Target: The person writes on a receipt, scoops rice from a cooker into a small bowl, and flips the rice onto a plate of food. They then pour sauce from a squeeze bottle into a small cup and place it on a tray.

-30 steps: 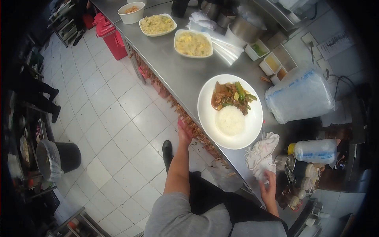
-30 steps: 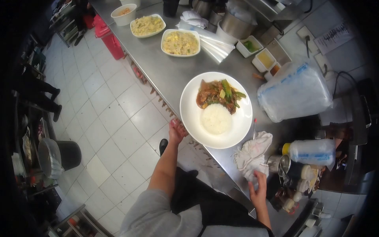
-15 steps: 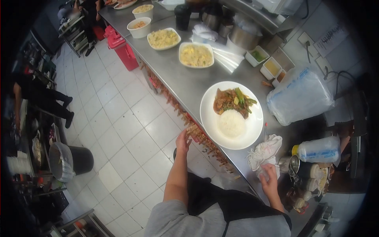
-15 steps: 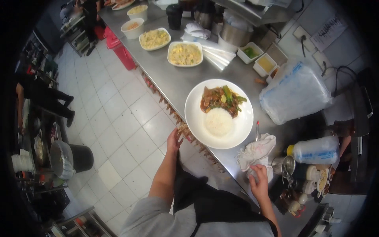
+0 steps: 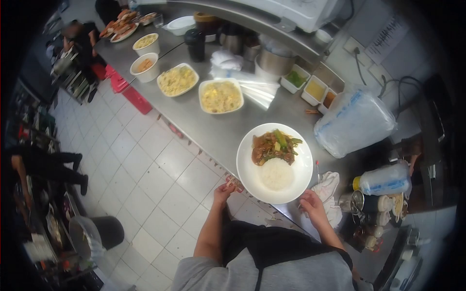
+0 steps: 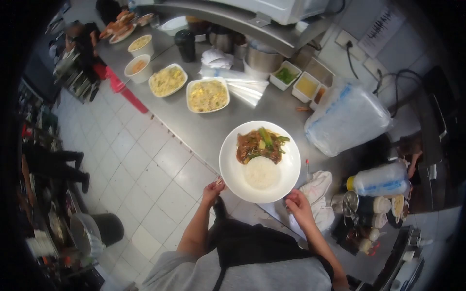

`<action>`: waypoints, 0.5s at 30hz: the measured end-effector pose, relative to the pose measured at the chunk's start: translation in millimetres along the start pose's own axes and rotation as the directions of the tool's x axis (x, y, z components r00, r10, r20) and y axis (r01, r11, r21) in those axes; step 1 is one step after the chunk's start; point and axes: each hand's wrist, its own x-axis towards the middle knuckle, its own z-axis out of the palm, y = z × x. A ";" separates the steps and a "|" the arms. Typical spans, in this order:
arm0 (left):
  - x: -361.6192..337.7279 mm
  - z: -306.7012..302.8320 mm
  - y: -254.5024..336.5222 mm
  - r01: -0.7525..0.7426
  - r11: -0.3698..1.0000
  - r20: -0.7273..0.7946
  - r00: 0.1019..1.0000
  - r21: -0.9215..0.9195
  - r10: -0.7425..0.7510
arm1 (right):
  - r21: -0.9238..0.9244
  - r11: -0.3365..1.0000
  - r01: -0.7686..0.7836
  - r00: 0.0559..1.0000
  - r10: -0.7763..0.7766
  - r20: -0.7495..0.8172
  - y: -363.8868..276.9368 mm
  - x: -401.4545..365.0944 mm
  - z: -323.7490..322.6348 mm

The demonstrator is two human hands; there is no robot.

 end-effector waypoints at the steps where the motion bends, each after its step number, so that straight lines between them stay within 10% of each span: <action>1: -1.7 -5.3 5.1 -0.069 0.991 0.010 0.998 0.111 0.068 | 0.110 0.987 -0.118 0.993 0.116 0.023 -6.8 0.5 5.4; 11: -81.1 -55.7 174.6 -0.323 0.877 -0.001 0.938 0.355 0.346 | 0.422 0.846 -0.328 0.941 0.252 0.226 -15.9 35.5 31.5; 15: -77.2 18.8 284.2 -0.542 0.452 0.278 0.803 0.709 0.527 | 0.411 0.865 -0.288 0.953 0.215 0.216 -6.4 47.4 29.6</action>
